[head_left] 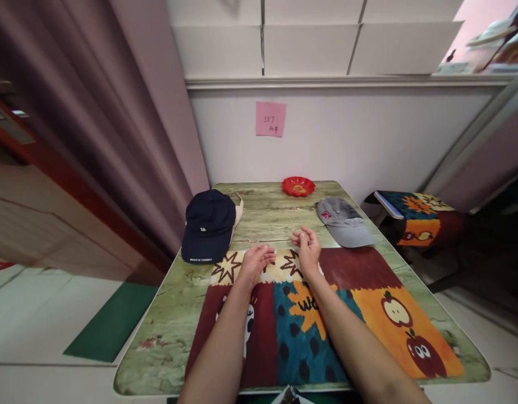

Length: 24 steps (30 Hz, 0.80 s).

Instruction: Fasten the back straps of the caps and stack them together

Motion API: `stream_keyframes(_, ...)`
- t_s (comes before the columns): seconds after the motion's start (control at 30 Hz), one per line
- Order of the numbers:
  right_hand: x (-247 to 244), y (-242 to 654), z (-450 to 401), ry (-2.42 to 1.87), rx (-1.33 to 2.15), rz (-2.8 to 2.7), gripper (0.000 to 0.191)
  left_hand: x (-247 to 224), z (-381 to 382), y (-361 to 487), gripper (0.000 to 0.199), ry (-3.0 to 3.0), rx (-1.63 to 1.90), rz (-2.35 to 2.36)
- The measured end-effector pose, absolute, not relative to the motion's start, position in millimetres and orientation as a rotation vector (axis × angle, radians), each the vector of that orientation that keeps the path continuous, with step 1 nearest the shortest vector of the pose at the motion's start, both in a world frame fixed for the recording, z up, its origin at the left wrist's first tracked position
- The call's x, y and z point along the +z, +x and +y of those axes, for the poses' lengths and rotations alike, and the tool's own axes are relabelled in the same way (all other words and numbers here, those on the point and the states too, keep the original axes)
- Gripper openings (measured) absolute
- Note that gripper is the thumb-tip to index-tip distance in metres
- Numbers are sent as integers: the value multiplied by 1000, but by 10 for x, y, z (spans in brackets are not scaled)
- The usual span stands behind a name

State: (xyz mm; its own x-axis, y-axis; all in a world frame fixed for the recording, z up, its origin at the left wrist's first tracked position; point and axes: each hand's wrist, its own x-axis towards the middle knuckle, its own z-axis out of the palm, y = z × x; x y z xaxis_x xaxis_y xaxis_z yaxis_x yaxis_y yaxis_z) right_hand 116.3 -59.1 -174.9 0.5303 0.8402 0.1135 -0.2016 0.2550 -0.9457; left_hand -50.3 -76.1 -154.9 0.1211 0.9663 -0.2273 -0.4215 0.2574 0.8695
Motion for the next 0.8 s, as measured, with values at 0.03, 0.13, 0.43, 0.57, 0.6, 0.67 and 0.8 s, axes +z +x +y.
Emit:
stream_keyframes(0.03, -1809, 1134, -575, -1108, 833, -708, 34, -1551, -764, -492, 28, 745, 1179, 957)
stream_keyframes(0.13, -1935, 1117, -562, -1167, 879, -739, 32, -1516, -746, -506, 32, 774, 1292, 1036)
stream_keyframes(0.43, -1940, 1138, -598, -1159, 916, -798, 30, -793, -298, -1373, 12, 1506, 1804, 1976)
stream_keyframes(0.57, -1954, 1134, -597, -1152, 930, -801, 30, -585, -90, -1700, 21, 1635, 1649, 2337)
stream_keyframes(0.6, -1957, 1135, -598, -1144, 936, -793, 30, -573, -50, -1737, 27, 1645, 1577, 2405)
stream_keyframes(0.67, -1957, 1135, -601, -1130, 946, -786, 30, -582, 24, -1771, 42, 1669, 1444, 2503)
stream_keyframes(0.8, -1954, 1139, -612, -1156, 931, -828, 30, -650, 150, -1792, 55, 1729, 1220, 2644)
